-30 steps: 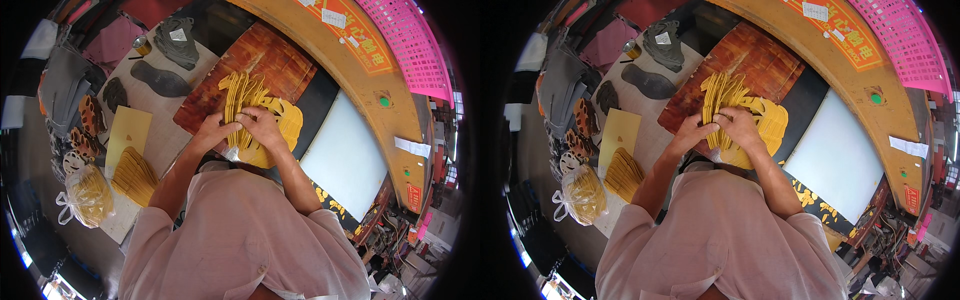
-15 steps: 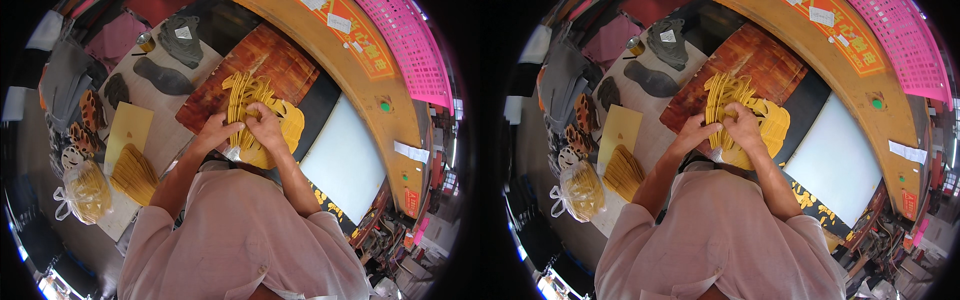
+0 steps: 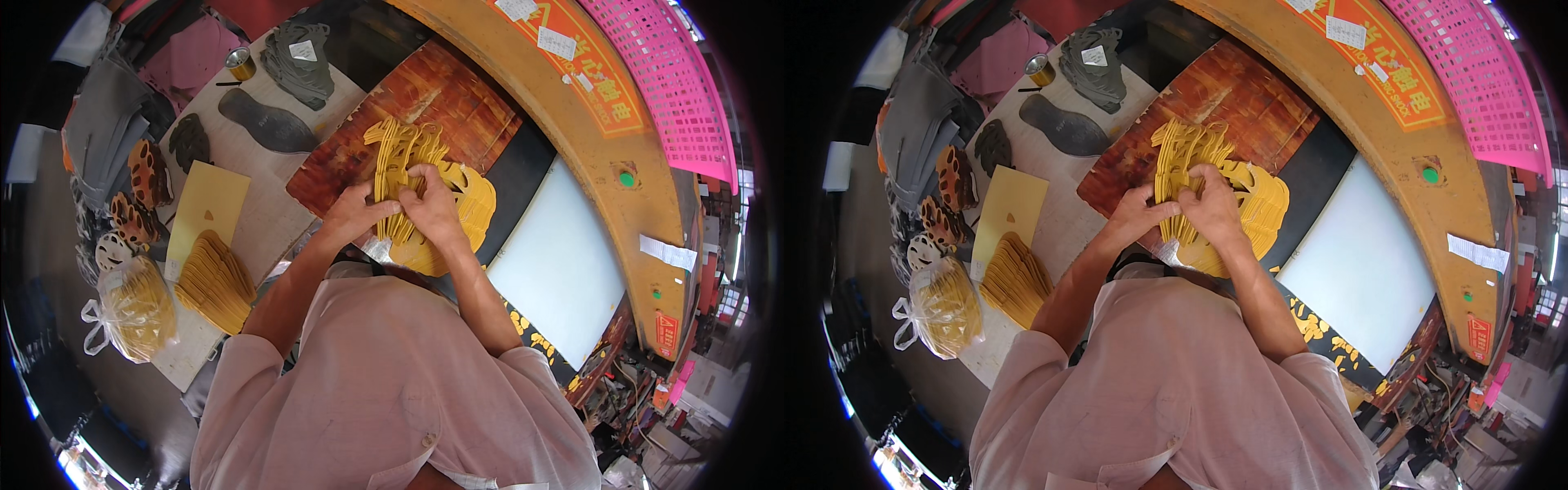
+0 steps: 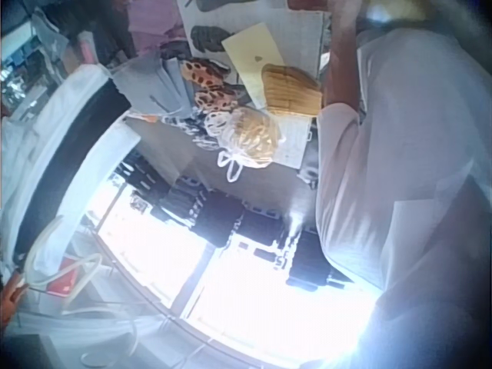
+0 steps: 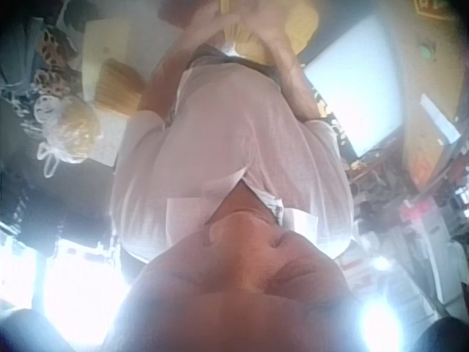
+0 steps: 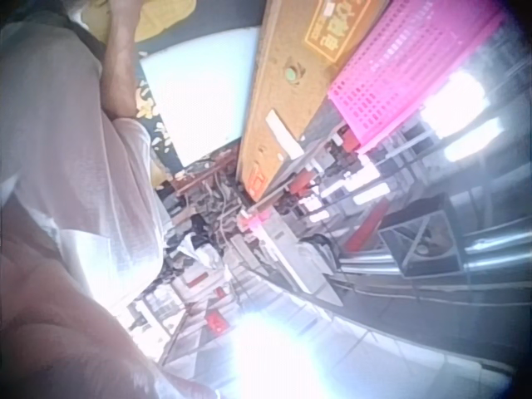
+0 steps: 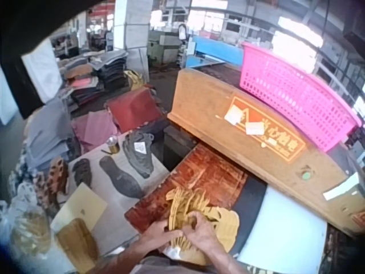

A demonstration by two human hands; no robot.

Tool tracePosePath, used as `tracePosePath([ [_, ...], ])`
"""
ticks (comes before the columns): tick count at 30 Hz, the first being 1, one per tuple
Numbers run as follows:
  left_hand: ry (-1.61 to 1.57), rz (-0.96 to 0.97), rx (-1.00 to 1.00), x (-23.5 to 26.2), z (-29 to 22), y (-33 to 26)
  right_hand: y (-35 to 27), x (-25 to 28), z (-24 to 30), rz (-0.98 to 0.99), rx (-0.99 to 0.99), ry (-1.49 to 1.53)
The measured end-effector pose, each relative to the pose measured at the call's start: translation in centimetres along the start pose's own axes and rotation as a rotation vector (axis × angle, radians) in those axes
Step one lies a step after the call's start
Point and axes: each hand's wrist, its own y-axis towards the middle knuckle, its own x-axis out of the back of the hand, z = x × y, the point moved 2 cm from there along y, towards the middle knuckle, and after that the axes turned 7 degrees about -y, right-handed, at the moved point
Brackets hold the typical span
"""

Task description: The person trims the edges of yellow decorative cutouts using scissors, then stacks and aligns them on a workbench. They place the stacked cutouts into a clear plastic bag and tie it shut. The finished package is set aside on the bench.

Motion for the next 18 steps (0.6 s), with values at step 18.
tracePosePath([
  [18,0.212,-0.030,0.029,0.2,3.1,1.3,0.1,-0.6,0.0,0.005,0.094,-0.110],
])
